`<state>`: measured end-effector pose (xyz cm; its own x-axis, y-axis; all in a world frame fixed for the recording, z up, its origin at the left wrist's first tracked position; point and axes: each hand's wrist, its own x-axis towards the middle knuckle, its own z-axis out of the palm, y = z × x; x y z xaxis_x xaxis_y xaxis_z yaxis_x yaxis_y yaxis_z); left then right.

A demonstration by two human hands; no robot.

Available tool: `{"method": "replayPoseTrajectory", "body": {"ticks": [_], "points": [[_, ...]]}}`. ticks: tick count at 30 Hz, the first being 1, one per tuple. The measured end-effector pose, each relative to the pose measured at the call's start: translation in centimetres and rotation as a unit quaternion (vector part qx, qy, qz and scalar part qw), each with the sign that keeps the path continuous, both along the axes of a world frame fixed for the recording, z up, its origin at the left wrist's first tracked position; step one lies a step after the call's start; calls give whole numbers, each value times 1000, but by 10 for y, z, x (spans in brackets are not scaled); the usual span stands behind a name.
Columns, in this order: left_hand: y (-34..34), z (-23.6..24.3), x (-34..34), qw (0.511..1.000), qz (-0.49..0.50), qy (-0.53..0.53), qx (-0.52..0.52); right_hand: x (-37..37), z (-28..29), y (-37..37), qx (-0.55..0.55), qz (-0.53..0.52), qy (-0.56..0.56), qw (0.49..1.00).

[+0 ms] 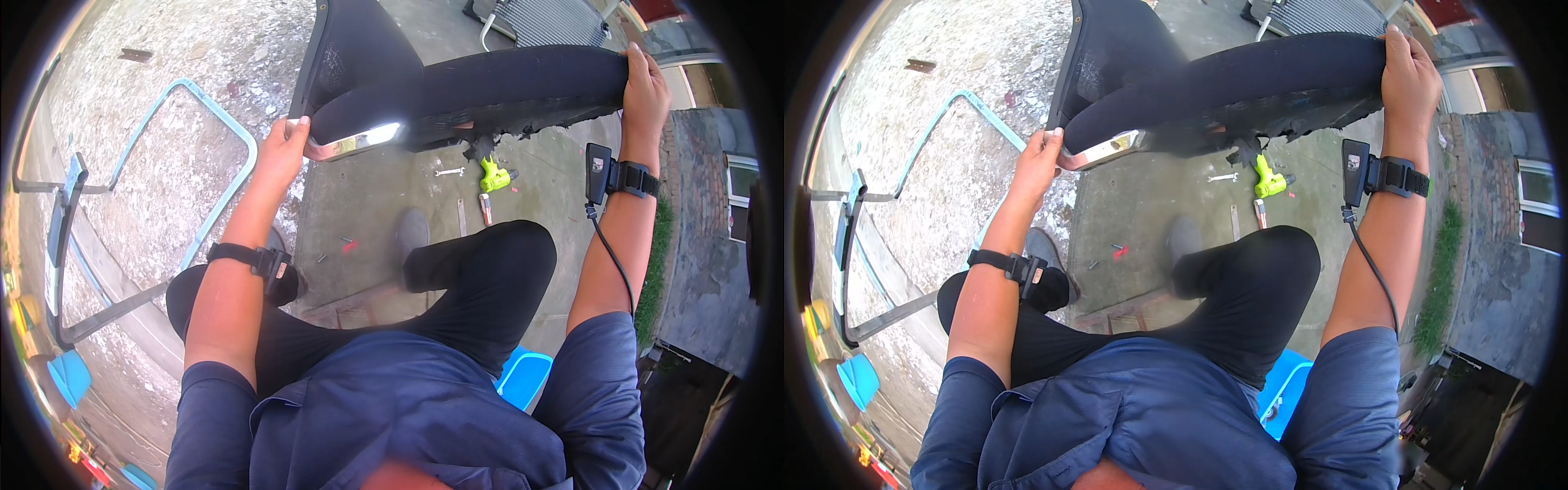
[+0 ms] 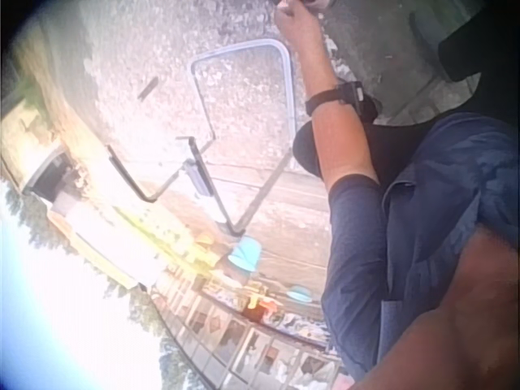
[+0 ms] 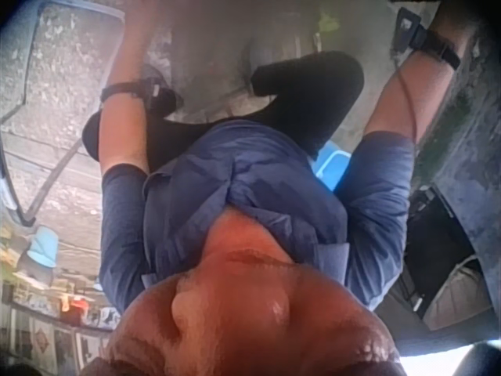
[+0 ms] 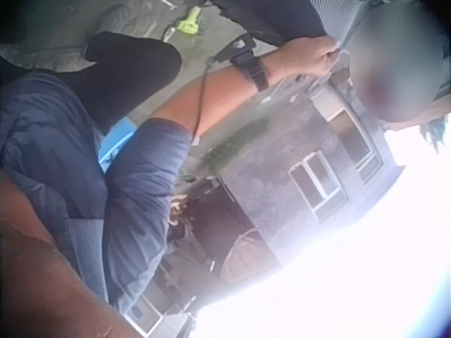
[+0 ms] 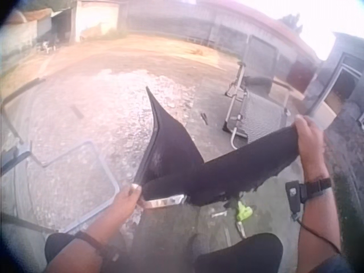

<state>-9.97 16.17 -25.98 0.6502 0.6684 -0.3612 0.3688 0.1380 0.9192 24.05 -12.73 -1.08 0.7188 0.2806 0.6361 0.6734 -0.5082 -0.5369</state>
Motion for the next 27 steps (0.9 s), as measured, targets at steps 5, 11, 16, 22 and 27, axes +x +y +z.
{"method": "replayPoseTrajectory", "body": {"ticks": [5,11,16,22,27], "points": [[10,-6,-2,998,-25,-17,-61,23,2,9,-50,-16,-44,998],[3,-3,3,992,32,-74,-93,51,3,17,-44,-19,-41,998],[3,0,4,984,30,-115,-136,64,3,24,-16,21,3,1000],[-2,2,6,982,2,-127,-137,73,7,34,-56,-21,-28,998],[-3,2,8,983,-4,-121,-137,56,10,49,-72,1,-56,996]]}}
